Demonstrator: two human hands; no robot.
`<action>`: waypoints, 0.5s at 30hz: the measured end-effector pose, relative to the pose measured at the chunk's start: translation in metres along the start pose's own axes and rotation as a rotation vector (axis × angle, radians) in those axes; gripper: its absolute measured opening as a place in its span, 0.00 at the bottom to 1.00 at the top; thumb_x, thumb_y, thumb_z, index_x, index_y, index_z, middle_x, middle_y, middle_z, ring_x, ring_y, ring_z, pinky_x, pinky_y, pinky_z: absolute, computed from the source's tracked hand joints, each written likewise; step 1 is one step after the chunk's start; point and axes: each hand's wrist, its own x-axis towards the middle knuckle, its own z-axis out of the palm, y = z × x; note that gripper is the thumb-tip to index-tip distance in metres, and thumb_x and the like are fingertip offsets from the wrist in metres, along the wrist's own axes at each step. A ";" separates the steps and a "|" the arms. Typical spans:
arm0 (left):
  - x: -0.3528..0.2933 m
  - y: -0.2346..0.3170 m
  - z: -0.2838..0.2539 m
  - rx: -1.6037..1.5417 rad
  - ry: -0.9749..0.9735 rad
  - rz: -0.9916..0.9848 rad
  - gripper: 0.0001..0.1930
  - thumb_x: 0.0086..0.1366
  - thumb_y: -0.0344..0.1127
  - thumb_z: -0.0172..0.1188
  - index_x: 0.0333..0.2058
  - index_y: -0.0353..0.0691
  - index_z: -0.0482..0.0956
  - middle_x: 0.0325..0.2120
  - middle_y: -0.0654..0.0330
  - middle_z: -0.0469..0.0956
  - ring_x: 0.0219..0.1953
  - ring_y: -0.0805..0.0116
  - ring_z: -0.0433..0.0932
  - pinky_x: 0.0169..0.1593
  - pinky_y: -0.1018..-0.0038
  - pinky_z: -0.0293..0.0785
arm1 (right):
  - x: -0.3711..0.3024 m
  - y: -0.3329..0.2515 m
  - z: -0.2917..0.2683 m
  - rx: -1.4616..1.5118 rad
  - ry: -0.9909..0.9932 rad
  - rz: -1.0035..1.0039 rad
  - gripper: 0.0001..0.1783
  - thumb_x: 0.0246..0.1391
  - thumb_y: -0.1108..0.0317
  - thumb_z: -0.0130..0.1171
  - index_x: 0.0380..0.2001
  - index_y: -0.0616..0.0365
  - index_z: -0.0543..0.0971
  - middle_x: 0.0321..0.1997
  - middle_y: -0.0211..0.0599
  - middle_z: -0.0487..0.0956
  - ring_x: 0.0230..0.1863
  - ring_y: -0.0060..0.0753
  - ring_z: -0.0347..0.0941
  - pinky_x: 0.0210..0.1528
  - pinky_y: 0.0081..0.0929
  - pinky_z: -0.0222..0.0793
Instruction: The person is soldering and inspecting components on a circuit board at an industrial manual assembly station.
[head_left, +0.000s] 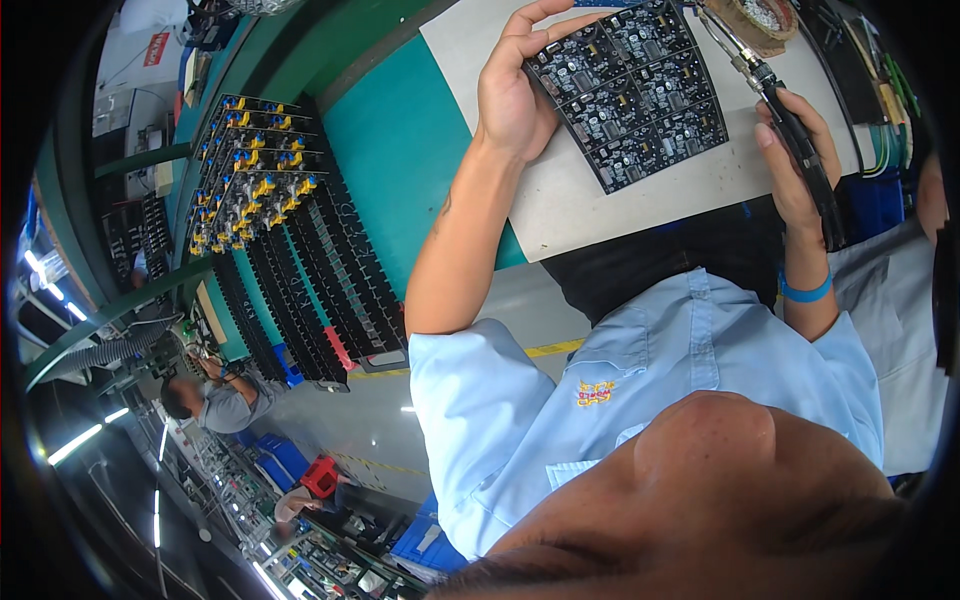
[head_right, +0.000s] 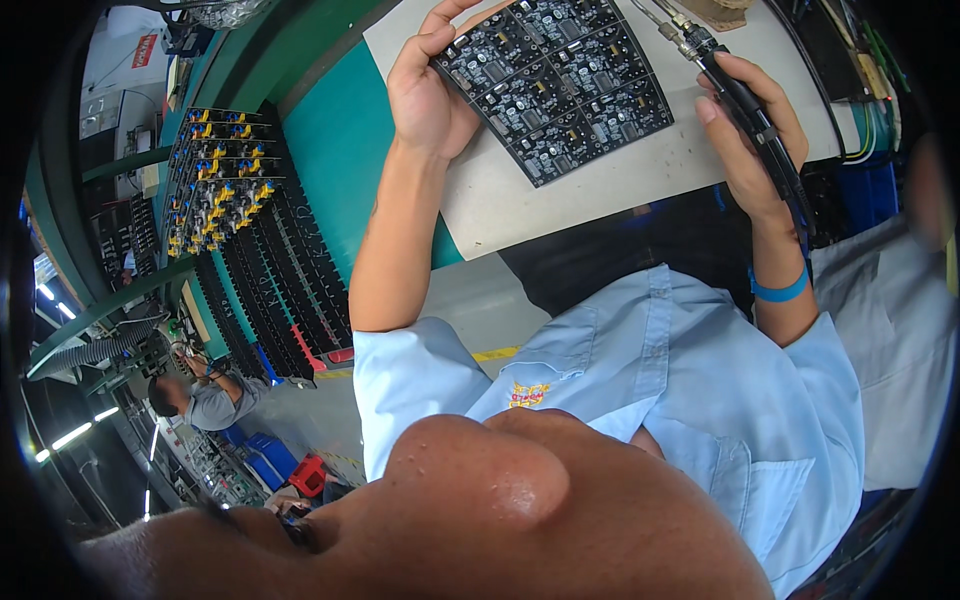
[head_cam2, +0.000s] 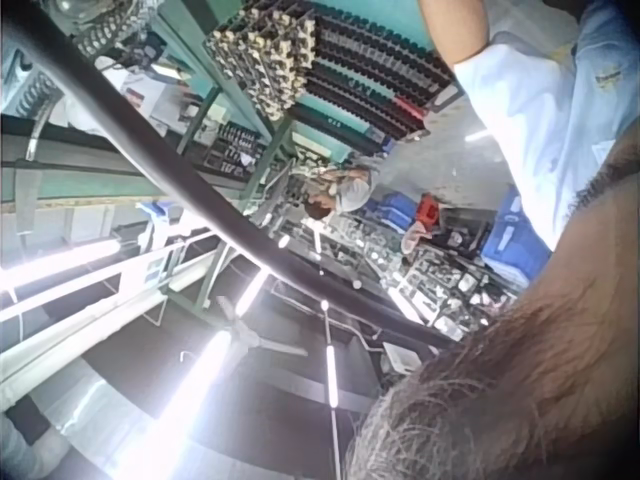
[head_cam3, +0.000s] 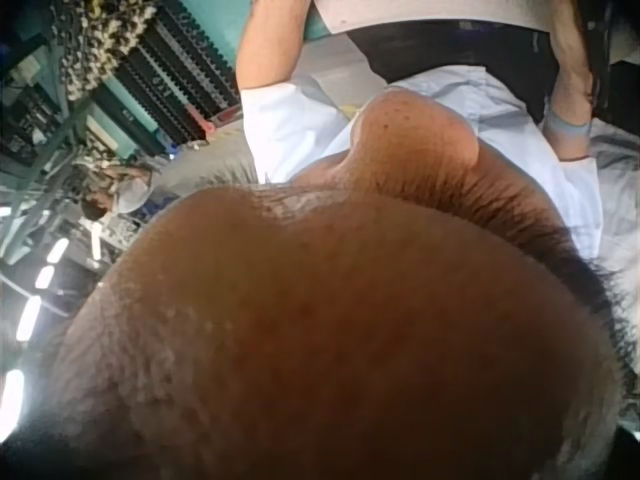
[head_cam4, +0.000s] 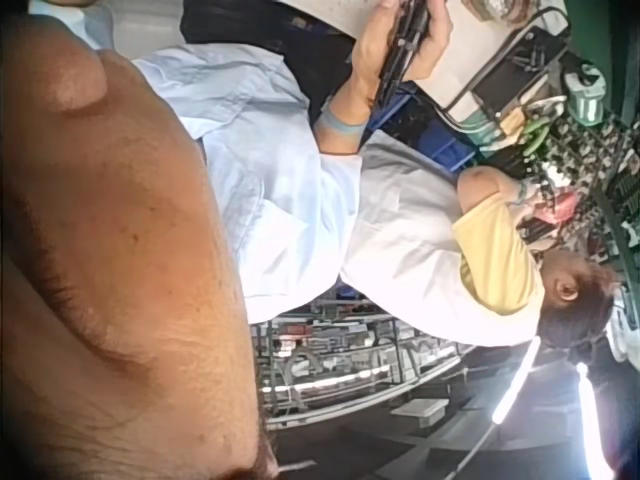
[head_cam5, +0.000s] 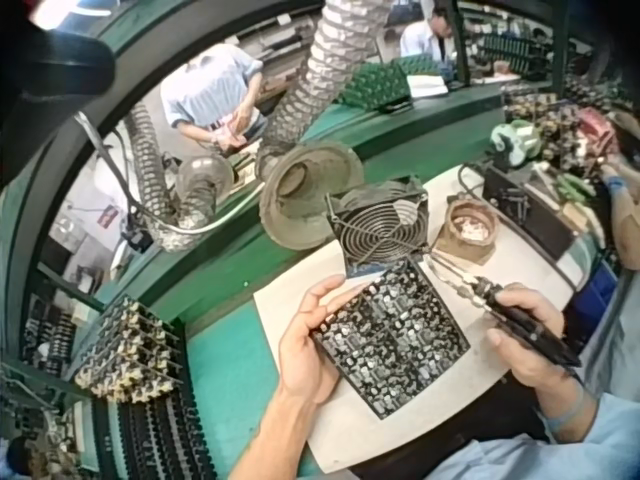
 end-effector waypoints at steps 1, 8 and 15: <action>0.000 0.000 0.000 0.000 0.000 0.001 0.25 0.64 0.30 0.38 0.61 0.36 0.59 0.57 0.42 0.73 0.57 0.51 0.73 0.63 0.61 0.66 | 0.000 -0.003 0.002 0.016 0.015 -0.030 0.24 0.51 0.81 0.63 0.54 0.64 0.76 0.46 0.46 0.81 0.45 0.36 0.80 0.49 0.25 0.75; 0.000 0.000 0.000 0.003 0.008 0.008 0.26 0.64 0.30 0.38 0.61 0.36 0.59 0.57 0.41 0.73 0.58 0.50 0.73 0.64 0.60 0.65 | 0.010 -0.033 0.019 0.143 -0.257 -0.326 0.25 0.41 0.84 0.61 0.48 0.67 0.78 0.36 0.45 0.79 0.33 0.34 0.71 0.38 0.25 0.68; -0.002 0.002 0.008 0.038 0.043 0.018 0.26 0.63 0.29 0.38 0.61 0.36 0.59 0.57 0.41 0.73 0.58 0.49 0.73 0.64 0.60 0.65 | 0.005 -0.040 0.031 0.125 -0.343 -0.234 0.24 0.37 0.83 0.61 0.44 0.67 0.80 0.34 0.44 0.80 0.31 0.34 0.71 0.36 0.26 0.69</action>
